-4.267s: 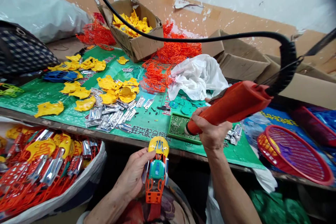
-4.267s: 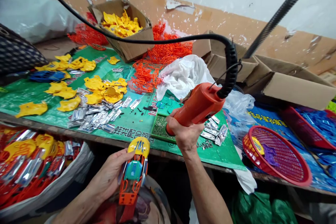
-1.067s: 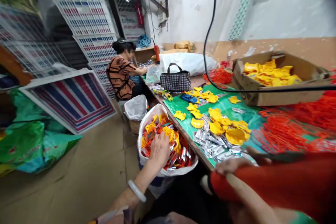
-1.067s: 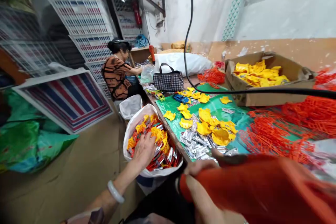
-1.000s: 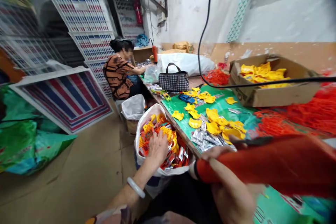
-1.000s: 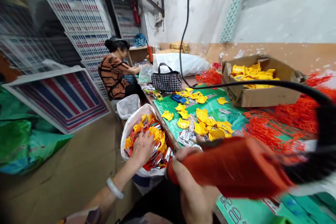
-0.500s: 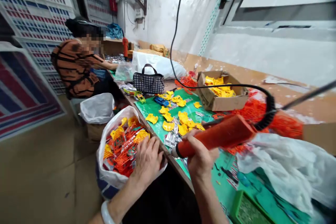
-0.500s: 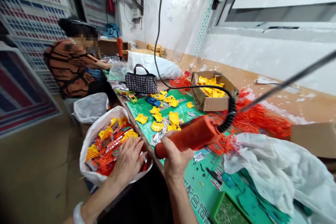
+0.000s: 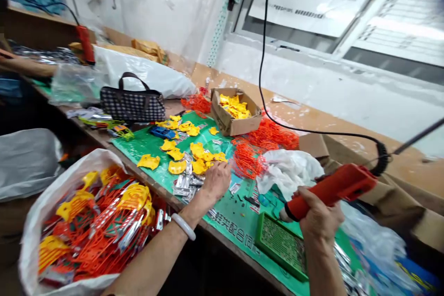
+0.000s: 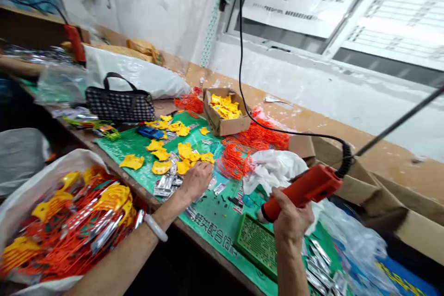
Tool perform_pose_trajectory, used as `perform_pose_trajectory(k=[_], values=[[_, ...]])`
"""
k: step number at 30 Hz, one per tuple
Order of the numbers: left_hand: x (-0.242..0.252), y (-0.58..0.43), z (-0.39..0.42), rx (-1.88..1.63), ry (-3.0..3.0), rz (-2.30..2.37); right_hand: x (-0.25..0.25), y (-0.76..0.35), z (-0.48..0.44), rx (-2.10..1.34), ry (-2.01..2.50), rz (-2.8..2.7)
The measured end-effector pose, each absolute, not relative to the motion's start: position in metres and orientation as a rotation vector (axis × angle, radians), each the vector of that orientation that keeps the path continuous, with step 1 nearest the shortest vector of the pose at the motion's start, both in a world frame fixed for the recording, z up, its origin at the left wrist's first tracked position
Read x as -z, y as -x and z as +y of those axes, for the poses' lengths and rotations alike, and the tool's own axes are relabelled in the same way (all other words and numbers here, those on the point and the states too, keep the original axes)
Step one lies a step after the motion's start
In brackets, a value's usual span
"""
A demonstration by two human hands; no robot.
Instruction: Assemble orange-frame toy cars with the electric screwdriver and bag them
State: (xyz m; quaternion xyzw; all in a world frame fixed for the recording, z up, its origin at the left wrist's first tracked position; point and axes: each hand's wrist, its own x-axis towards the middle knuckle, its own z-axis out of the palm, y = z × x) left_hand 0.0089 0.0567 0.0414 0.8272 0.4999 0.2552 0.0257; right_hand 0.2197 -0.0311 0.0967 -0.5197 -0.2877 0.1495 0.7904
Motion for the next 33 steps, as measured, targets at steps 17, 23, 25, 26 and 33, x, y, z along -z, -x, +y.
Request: perform_pose_trajectory(k=[17,23,25,26,33], values=[[-0.024,-0.094,0.127,-0.568,-2.923,1.3,-0.081,-0.301,-0.062,-0.109,1.489,-0.713],[-0.048,-0.073,0.116,-0.745,-2.732,1.339,-0.074,-0.29,-0.065,0.298,1.644,-0.765],[-0.057,-0.067,0.112,-0.851,-2.607,1.333,-0.063,-0.282,-0.067,0.413,1.806,-1.011],[-0.06,-0.064,0.11,-0.904,-2.532,1.326,-0.057,-0.278,-0.066,0.409,1.895,-1.178],[-0.066,-0.054,0.079,-1.074,-1.783,1.221,-0.02,-0.288,-0.028,-0.112,2.259,-1.719]])
